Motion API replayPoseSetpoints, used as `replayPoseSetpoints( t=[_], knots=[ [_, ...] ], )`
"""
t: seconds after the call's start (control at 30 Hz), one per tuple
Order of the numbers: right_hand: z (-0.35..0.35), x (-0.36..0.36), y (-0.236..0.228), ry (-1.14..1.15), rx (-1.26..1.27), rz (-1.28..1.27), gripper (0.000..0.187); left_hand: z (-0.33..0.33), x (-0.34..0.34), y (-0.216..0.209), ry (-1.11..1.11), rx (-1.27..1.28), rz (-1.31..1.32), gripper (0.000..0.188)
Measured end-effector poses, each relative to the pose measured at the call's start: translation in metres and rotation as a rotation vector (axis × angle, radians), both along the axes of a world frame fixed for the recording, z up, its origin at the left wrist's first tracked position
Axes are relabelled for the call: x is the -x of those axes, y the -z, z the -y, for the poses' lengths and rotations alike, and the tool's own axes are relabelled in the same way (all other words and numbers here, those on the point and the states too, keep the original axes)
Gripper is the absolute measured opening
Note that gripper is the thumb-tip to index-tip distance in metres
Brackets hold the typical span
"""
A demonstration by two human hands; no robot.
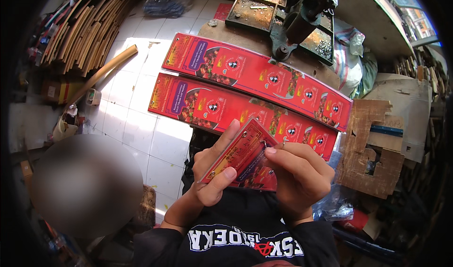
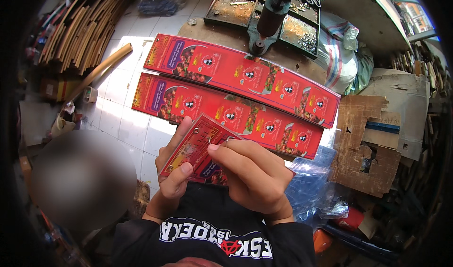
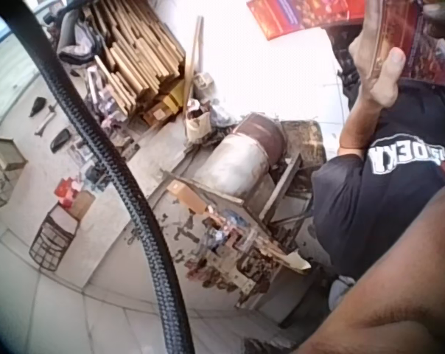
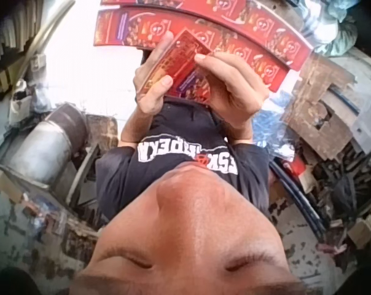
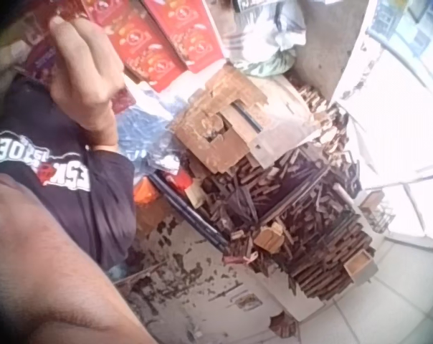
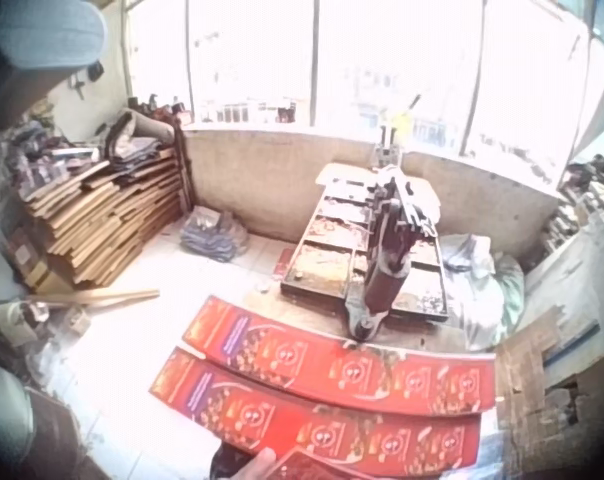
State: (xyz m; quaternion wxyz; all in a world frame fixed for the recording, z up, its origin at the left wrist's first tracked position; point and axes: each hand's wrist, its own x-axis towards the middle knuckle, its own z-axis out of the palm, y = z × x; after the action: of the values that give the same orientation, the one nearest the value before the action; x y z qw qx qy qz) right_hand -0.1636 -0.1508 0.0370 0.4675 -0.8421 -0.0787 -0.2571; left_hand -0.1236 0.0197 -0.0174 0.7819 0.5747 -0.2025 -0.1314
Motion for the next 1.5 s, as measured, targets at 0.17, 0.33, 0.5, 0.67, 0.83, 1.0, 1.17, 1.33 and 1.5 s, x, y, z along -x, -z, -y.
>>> replayPoseSetpoints(
  t=[0.17,0.33,0.5,0.67,0.83,1.0,1.17,1.33,1.5],
  knots=[
    [-0.003,-0.003,0.005,-0.019,0.047,-0.017,0.038,-0.002,-0.004,-0.001,0.053,-0.028,0.088,0.069],
    [-0.002,0.002,-0.004,-0.036,-0.014,-0.005,0.036,0.0,-0.001,0.0,0.0,-0.039,0.064,0.069],
    [-0.003,0.006,-0.007,-0.015,-0.007,-0.028,0.035,0.0,-0.006,-0.002,0.062,-0.045,0.178,0.07],
    [0.001,0.007,-0.006,-0.028,-0.037,-0.014,0.036,0.003,-0.004,0.0,0.031,-0.018,0.06,0.07],
    [-0.001,0.002,-0.004,-0.014,0.012,-0.048,0.034,0.003,-0.004,-0.001,0.079,-0.006,0.168,0.069],
    [0.0,-0.001,0.009,-0.021,-0.082,-0.048,0.038,0.003,-0.004,0.004,0.127,0.037,0.019,0.07],
    [-0.001,-0.003,0.018,0.012,-0.058,0.032,0.034,0.009,-0.007,0.006,0.123,0.071,-0.047,0.071],
    [0.005,-0.005,0.027,-0.047,-0.11,0.136,0.029,0.008,-0.009,0.005,0.123,0.059,-0.169,0.079],
    [0.007,-0.004,0.021,0.058,-0.229,0.001,0.028,0.01,-0.009,0.009,0.071,0.1,-0.159,0.074]
  ],
)
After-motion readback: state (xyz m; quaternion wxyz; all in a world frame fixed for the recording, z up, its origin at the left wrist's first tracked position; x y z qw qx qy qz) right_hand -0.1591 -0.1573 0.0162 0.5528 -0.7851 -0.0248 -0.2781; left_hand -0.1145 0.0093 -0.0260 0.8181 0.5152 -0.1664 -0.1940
